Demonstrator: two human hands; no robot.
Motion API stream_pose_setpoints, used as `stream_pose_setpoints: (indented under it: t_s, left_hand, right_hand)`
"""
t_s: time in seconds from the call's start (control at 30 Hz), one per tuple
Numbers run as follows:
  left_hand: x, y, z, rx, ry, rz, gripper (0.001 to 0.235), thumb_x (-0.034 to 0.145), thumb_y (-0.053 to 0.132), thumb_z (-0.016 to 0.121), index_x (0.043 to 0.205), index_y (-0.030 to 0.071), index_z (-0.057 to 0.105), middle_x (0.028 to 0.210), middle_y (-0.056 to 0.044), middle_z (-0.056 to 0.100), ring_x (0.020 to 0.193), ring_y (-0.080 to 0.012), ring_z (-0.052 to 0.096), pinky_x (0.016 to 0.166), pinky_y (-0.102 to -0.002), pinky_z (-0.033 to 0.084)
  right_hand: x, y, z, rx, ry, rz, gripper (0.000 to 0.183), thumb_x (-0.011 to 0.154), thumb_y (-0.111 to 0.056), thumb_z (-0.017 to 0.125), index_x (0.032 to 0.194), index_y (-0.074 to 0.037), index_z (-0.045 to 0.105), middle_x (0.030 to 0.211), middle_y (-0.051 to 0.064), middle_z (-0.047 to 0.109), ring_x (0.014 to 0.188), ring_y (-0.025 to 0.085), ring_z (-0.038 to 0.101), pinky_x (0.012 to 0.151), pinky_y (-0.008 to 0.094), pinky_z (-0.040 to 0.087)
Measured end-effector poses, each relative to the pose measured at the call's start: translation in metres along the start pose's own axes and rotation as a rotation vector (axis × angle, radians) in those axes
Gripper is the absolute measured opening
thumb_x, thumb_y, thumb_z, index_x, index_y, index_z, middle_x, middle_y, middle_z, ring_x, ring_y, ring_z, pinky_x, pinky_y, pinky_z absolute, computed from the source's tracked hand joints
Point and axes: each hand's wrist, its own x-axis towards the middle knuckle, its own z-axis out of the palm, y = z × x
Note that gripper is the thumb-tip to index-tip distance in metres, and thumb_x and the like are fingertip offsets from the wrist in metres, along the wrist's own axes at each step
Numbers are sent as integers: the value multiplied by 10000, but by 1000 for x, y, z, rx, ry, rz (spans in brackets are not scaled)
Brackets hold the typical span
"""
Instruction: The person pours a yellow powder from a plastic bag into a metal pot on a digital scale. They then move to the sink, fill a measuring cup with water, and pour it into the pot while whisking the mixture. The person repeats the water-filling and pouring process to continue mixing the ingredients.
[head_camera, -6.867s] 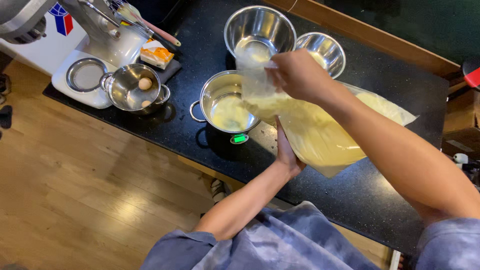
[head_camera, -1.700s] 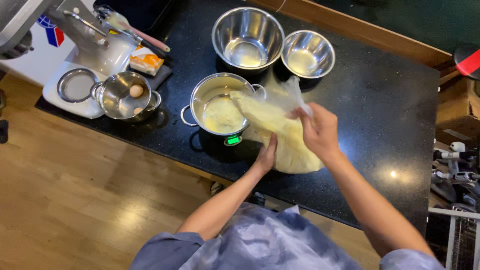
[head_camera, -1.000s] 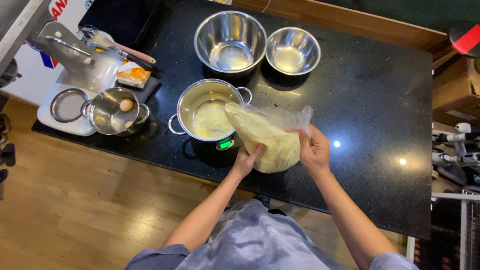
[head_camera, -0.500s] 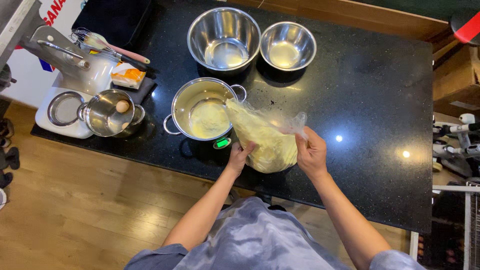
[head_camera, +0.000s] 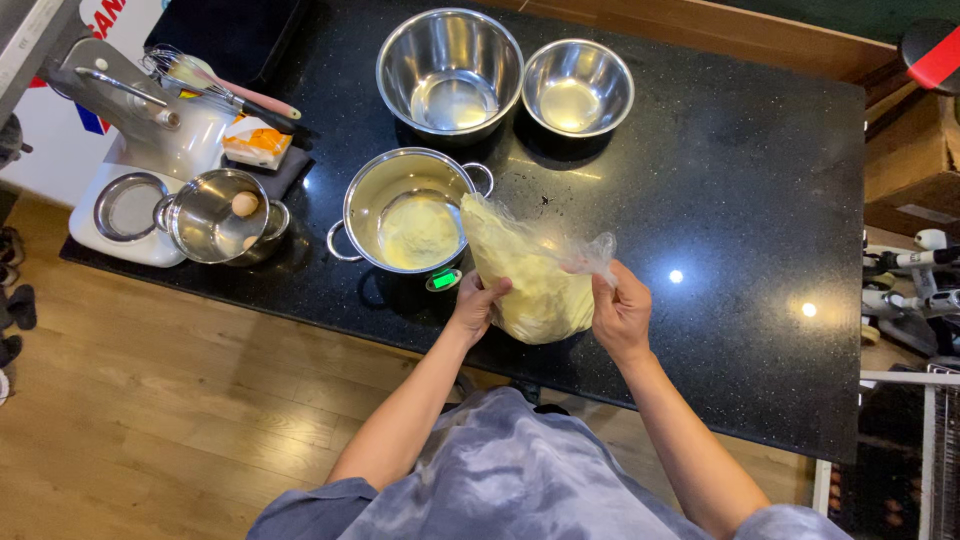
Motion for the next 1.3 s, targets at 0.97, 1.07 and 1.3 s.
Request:
stream_pose_setpoints:
  t_s: [0.97, 1.07, 1.3]
  left_hand:
    - [7, 78, 75, 490, -54, 566, 800, 1096, 648, 296, 1552, -6, 351, 1522, -167, 466, 1423, -254, 458, 1228, -389, 331]
    - [1, 82, 84, 512, -85, 563, 796, 1093, 642, 297, 1549, -6, 368, 1507, -181, 508, 1410, -274, 487, 1227, -398, 346]
    - [-11, 96, 104, 762, -69, 655, 811, 1109, 643, 201, 1546, -8, 408, 1564, -195, 477, 1488, -324, 428, 1259, -400, 278]
  right_hand:
    - [-2, -28, -4, -59, -25, -121, 332, 1125, -271, 528, 1220, -4, 701, 1189, 117, 743, 1089, 182, 697, 947, 290, 532]
    - [-3, -28, -5, -108, -7, -76, 364, 1110, -295, 518, 1222, -7, 711, 1185, 120, 755, 1057, 182, 702, 929, 291, 531]
    - [-10, -28, -6, -63, 6, -75, 442, 1142, -335, 436, 1261, 17, 676, 1229, 141, 733, 1188, 227, 685, 1062, 342, 498]
